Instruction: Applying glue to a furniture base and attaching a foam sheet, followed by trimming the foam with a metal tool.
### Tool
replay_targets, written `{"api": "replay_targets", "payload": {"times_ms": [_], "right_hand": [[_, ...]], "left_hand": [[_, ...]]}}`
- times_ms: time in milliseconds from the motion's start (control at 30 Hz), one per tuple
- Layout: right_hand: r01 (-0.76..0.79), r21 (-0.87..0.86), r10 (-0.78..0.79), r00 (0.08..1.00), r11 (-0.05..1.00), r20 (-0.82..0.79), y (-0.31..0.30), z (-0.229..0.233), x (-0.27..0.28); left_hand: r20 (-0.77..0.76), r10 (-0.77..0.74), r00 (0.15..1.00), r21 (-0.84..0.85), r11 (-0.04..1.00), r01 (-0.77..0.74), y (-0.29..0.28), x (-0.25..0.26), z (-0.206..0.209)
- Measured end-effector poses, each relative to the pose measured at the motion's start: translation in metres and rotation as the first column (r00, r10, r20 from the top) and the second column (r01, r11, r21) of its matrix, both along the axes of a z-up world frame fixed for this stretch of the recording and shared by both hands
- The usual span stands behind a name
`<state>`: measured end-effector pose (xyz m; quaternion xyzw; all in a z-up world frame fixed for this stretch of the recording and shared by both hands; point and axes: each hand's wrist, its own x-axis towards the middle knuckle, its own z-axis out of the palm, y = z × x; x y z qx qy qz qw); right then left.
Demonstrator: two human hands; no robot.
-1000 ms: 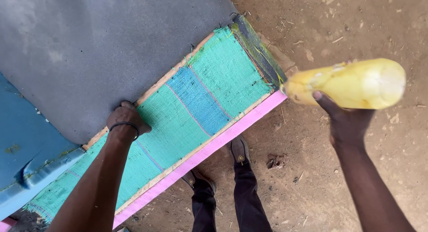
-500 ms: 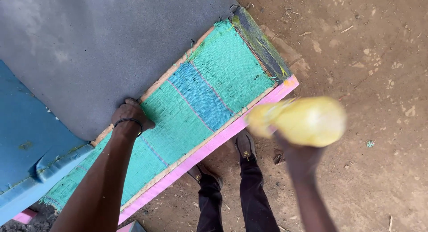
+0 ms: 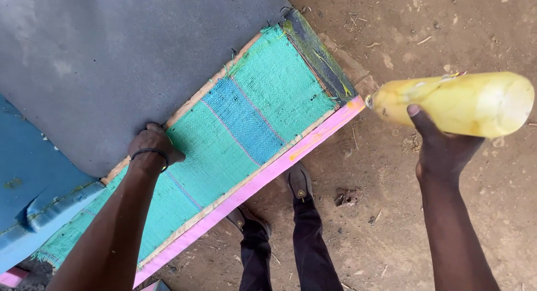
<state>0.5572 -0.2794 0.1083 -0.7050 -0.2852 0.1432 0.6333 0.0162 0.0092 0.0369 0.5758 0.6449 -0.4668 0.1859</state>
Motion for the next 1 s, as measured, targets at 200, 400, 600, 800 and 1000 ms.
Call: {"api": "replay_targets", "payload": {"times_ms": [200,400,600,800,1000], "right_hand": [[0.121,-0.227,-0.177,0.953,0.966,-0.248,0.001,0.022,-0.043],[0.033,-0.391,-0.147,0.953,0.92,-0.264,-0.036,0.016,-0.163],[-0.316,-0.329,0.284,0.948,0.89,-0.143,-0.089,-0.023,-0.224],[0.003,-0.251,-0.031,0.994,0.968,-0.107,-0.039,0.001,-0.11],[-0.171,-0.039,0.168,0.983,0.985,-0.072,-0.002,0.012,-0.068]], "left_hand": [[0.006,0.063,0.998,-0.018,0.998,-0.063,0.003,0.009,0.011],[0.003,0.042,0.999,-0.005,0.999,-0.042,0.002,0.005,0.0],[0.011,-0.005,1.0,0.004,1.0,0.005,-0.002,-0.004,-0.01],[0.017,0.019,1.0,0.012,1.0,-0.019,0.0,-0.004,-0.01],[0.048,-0.064,0.997,-0.005,0.998,0.064,-0.003,-0.001,0.002]]}}
